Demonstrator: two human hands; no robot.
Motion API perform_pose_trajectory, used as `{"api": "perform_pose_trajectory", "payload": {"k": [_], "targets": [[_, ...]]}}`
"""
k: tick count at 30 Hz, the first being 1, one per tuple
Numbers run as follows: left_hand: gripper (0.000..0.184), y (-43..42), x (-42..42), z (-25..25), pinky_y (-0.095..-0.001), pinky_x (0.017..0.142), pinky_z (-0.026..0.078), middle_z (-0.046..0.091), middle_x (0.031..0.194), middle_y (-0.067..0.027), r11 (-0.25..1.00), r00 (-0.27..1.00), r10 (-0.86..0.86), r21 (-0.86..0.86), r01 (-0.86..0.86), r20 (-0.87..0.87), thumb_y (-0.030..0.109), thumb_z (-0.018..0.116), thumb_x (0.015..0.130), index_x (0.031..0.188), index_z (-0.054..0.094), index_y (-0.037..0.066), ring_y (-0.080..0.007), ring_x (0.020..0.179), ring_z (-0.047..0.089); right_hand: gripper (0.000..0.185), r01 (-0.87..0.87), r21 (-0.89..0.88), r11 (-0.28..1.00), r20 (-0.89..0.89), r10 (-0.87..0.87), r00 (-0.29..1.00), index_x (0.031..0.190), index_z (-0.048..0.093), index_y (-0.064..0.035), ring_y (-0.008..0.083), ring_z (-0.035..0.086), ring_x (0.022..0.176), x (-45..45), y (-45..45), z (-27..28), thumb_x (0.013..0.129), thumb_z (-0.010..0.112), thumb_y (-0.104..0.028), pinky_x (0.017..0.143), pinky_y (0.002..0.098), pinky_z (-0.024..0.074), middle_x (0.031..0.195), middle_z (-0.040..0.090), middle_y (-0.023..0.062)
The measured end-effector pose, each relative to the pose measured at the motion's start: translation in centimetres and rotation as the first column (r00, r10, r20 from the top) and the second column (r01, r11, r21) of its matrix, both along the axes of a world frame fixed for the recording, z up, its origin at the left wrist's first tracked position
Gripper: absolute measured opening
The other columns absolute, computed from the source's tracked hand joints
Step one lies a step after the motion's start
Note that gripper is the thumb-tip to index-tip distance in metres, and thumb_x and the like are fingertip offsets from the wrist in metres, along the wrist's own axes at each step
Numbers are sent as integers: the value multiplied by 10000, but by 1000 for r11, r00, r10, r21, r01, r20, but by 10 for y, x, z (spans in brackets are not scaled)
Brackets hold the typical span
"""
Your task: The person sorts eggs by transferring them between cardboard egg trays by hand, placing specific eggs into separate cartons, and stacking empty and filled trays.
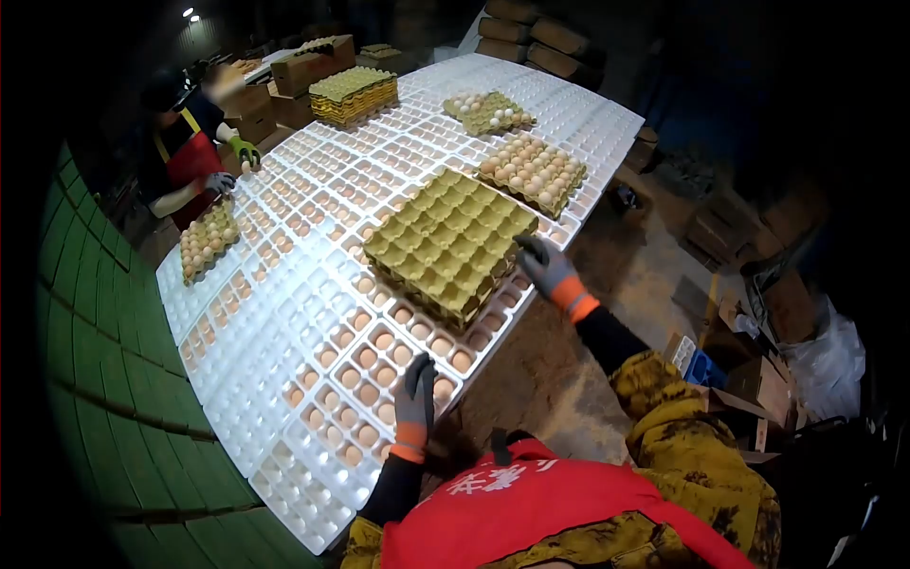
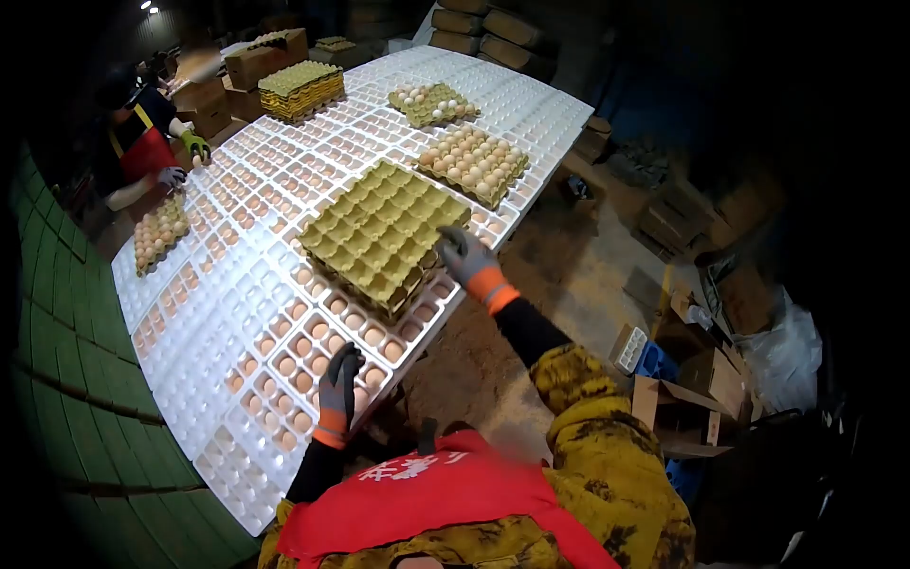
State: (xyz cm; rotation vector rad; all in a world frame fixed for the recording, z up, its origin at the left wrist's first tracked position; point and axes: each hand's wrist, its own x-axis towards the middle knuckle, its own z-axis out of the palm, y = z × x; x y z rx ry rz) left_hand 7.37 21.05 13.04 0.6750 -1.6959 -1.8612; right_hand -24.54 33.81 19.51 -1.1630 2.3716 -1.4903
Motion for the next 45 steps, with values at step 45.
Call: {"api": "perform_pose_trajectory", "payload": {"k": [45], "targets": [[323, -27, -196, 19, -257, 532, 393, 635, 863, 12, 499, 399, 772, -80, -863, 495, 253, 636, 941, 1155, 630, 11, -84, 653, 515, 466, 40, -33, 999, -101, -43, 994, 1169, 592, 18, 268, 653, 1023, -625, -367, -120, 754, 718, -151, 882, 357, 503, 1081, 692, 161]]}}
